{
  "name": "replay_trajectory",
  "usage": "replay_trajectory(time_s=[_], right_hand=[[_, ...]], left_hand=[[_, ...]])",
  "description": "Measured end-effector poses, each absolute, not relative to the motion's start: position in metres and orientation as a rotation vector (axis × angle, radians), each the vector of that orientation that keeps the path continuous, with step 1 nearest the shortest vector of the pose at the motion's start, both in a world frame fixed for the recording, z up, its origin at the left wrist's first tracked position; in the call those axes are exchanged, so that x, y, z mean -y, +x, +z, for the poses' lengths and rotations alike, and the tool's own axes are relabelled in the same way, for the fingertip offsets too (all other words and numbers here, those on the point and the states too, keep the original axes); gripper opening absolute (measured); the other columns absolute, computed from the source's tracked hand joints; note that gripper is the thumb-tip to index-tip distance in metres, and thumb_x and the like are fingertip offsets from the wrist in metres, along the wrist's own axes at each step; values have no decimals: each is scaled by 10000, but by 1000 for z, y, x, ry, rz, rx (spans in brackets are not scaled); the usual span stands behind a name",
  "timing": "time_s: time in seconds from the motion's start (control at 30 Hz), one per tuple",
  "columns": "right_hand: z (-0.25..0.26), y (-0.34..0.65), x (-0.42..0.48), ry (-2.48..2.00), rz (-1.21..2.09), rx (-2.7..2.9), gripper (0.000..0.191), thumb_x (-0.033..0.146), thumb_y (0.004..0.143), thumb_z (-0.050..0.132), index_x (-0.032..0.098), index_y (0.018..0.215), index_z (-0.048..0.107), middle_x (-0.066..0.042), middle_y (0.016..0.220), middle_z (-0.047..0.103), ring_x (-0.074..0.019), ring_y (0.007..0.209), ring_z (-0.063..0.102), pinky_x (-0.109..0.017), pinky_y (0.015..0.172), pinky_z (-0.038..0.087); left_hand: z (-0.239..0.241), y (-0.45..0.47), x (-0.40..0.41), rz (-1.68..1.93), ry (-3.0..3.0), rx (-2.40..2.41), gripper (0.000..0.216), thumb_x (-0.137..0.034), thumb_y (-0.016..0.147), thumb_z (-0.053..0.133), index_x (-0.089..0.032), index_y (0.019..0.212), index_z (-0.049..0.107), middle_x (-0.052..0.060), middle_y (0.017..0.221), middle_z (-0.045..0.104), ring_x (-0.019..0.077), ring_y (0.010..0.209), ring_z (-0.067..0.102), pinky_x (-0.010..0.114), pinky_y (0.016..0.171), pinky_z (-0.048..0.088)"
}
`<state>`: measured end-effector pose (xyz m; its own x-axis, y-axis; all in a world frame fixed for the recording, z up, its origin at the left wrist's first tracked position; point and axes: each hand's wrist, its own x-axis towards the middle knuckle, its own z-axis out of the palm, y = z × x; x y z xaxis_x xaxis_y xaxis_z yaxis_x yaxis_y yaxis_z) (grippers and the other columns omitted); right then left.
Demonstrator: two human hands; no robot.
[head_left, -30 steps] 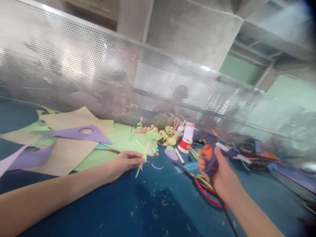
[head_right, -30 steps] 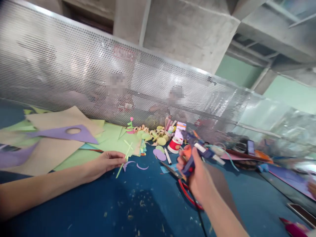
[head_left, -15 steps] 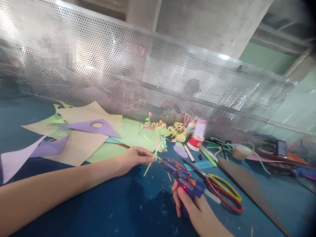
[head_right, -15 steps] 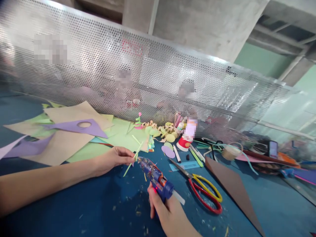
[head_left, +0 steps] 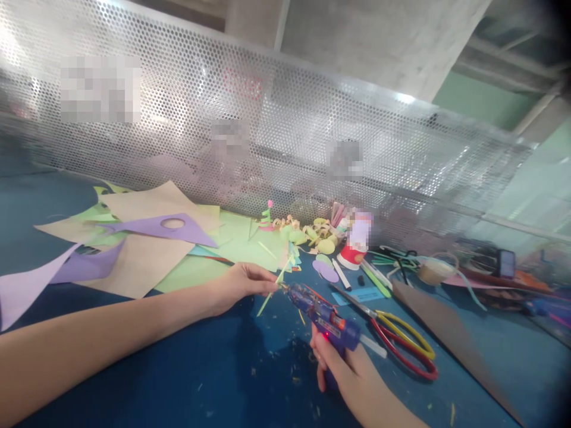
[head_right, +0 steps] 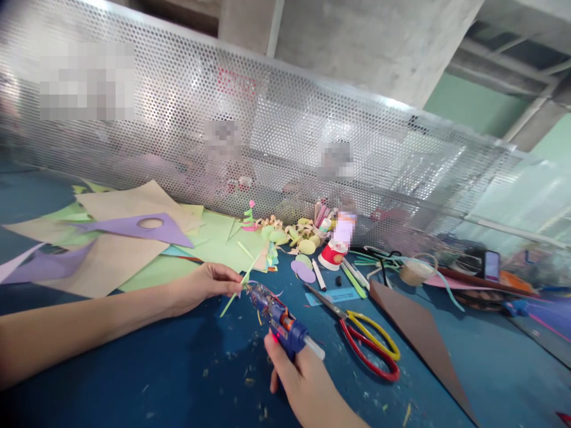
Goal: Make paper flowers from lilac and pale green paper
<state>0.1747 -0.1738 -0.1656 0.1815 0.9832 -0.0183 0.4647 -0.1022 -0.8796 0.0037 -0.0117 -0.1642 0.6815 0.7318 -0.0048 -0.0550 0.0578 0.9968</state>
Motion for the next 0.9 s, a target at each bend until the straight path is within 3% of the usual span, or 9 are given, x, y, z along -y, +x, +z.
replay_trajectory(time_s=[0.23,0.43,0.77,0.9], right_hand=[[-163,176,173,-1724,815,1442,509,620,781,352,169,647,546,17,484,473,-136,488,518,-256,555,434],[-157,171,176,-1777,762,1416,482,603,779,373,166,793,577,23,542,507,-135,471,539,-271,595,434],[-156,177,172,-1735,799,1434,497,605,783,366,168,632,546,20,460,463,-143,477,522,-266,562,435],[-154,176,173,-1742,795,1465,491,595,787,368,157,708,576,5,551,510,-132,470,532,-262,563,442]], left_hand=[[-163,3,12,650,1425,-609,218,-308,582,735,-160,736,696,11,653,653,103,606,535,211,580,381],[-165,4,11,656,1379,-612,228,-302,581,738,-167,760,695,8,656,656,103,605,537,215,591,387],[-162,3,13,626,1431,-604,208,-309,578,734,-174,734,707,9,649,660,113,611,546,225,608,403],[-162,3,13,636,1424,-601,214,-304,575,738,-169,739,707,11,651,661,112,606,543,220,601,401]])
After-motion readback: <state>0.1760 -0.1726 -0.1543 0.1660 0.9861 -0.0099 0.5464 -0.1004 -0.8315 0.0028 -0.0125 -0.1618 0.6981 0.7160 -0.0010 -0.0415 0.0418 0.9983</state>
